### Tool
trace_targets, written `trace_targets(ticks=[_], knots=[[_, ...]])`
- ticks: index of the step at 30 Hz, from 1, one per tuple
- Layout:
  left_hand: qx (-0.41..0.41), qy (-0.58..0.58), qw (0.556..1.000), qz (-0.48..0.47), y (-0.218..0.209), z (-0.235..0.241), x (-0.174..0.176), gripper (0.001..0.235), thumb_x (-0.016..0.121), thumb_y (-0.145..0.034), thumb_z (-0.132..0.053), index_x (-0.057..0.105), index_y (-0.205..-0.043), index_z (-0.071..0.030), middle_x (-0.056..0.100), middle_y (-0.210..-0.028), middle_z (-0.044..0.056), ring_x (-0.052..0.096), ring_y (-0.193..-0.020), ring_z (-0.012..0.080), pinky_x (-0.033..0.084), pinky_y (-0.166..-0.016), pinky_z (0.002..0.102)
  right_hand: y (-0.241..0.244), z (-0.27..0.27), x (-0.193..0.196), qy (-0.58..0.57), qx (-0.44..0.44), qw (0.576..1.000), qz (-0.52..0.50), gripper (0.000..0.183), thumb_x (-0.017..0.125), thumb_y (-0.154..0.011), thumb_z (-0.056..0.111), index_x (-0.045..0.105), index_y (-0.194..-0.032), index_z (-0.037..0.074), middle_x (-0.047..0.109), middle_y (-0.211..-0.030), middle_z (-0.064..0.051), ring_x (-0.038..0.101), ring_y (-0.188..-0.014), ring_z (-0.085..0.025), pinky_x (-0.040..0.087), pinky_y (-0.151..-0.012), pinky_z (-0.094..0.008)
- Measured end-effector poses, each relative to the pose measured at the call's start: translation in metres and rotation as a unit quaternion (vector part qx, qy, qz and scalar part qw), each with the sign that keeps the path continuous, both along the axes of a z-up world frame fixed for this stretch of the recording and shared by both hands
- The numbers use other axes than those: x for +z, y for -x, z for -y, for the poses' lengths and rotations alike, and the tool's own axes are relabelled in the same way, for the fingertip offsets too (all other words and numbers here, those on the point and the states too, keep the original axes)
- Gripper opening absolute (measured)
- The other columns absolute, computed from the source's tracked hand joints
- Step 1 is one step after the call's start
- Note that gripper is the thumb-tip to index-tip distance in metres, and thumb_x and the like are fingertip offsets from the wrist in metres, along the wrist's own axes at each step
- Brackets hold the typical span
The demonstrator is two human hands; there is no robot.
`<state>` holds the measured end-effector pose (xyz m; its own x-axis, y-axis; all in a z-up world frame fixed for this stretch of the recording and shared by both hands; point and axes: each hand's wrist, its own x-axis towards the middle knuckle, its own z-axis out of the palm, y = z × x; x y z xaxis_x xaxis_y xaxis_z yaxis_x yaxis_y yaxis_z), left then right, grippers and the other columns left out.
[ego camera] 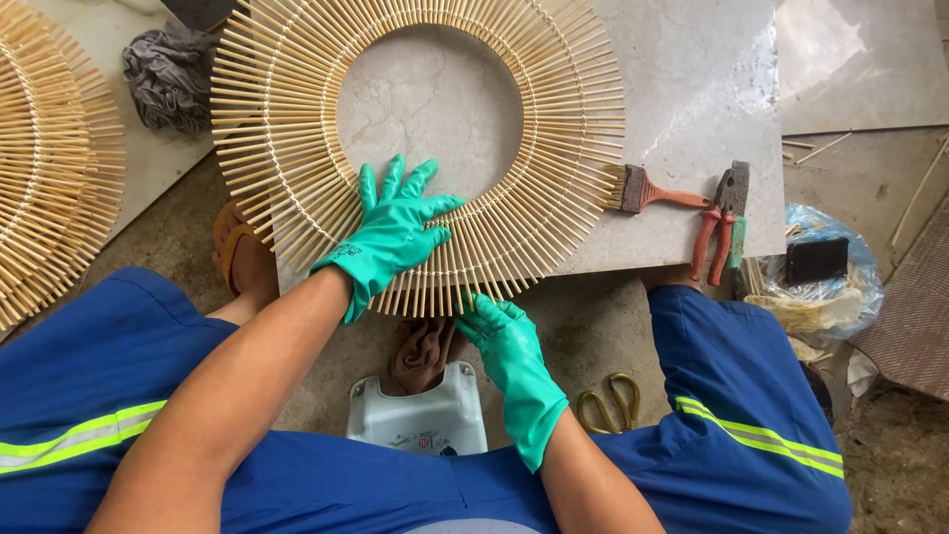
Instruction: Assembling and refining a circular frame made from bamboo sticks for furniture manufacturing.
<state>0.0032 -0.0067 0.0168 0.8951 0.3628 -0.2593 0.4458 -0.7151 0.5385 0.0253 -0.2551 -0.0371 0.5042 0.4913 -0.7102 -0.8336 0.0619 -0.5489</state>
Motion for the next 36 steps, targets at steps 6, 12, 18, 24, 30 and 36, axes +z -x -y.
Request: trace_targets(ticks=[6,12,18,24,30,36], knots=[[-0.043,-0.016,0.999,-0.024,-0.003,-0.005,0.001,0.050,0.064,-0.092,-0.045,0.057,-0.141,-0.043,0.017,-0.168,0.007,-0.006,-0.155,0.0393,-0.023,-0.113,0.066,-0.013,0.003,0.017,0.007,0.002,1.000,-0.002,0.022,0.066,-0.095,0.018,0.065,-0.108,0.001,0.074,-0.110,-0.015,0.071,-0.103,-0.027,0.056,-0.099,-0.048],[-0.035,-0.026,0.999,-0.025,0.000,0.000,0.006,0.050,0.065,-0.091,-0.043,0.057,-0.140,-0.045,0.018,-0.169,0.006,-0.004,-0.157,0.0392,-0.022,-0.115,0.065,-0.007,0.011,-0.001,0.012,-0.033,0.999,-0.009,0.019,0.068,-0.094,0.014,0.062,-0.107,0.001,0.072,-0.108,-0.015,0.070,-0.103,-0.029,0.057,-0.099,-0.051],[-0.038,-0.023,0.999,-0.014,-0.002,-0.002,0.004,0.050,0.066,-0.090,-0.040,0.060,-0.139,-0.044,0.020,-0.168,0.007,-0.002,-0.155,0.0410,-0.020,-0.115,0.065,-0.005,0.000,0.014,0.008,-0.012,1.000,-0.021,0.021,0.068,-0.093,0.014,0.064,-0.108,0.001,0.073,-0.108,-0.016,0.071,-0.103,-0.029,0.059,-0.098,-0.048],[-0.047,-0.007,0.998,-0.031,-0.003,-0.007,0.011,0.043,0.070,-0.087,-0.053,0.069,-0.128,-0.039,0.020,-0.168,0.006,-0.002,-0.156,0.0414,-0.018,-0.119,0.059,0.004,-0.001,0.016,0.008,0.065,0.998,-0.025,0.026,0.071,-0.093,0.018,0.069,-0.111,-0.001,0.073,-0.107,-0.015,0.071,-0.096,-0.028,0.059,-0.091,-0.044],[-0.038,-0.032,0.997,-0.053,-0.010,0.005,0.013,0.045,0.070,-0.086,-0.051,0.068,-0.130,-0.040,0.019,-0.169,0.002,-0.004,-0.156,0.0402,-0.021,-0.117,0.062,-0.003,0.005,-0.006,0.030,0.002,0.999,-0.025,0.026,0.072,-0.093,0.019,0.067,-0.108,-0.001,0.074,-0.104,-0.014,0.073,-0.093,-0.026,0.061,-0.092,-0.044],[-0.049,0.003,0.997,-0.063,-0.014,0.009,0.007,0.047,0.064,-0.091,-0.040,0.059,-0.138,-0.047,0.012,-0.170,0.001,-0.011,-0.156,0.0397,-0.023,-0.114,0.065,-0.001,0.002,-0.005,0.016,-0.016,0.999,-0.035,0.026,0.071,-0.093,0.018,0.068,-0.109,-0.002,0.075,-0.103,-0.014,0.073,-0.094,-0.027,0.059,-0.094,-0.044]])
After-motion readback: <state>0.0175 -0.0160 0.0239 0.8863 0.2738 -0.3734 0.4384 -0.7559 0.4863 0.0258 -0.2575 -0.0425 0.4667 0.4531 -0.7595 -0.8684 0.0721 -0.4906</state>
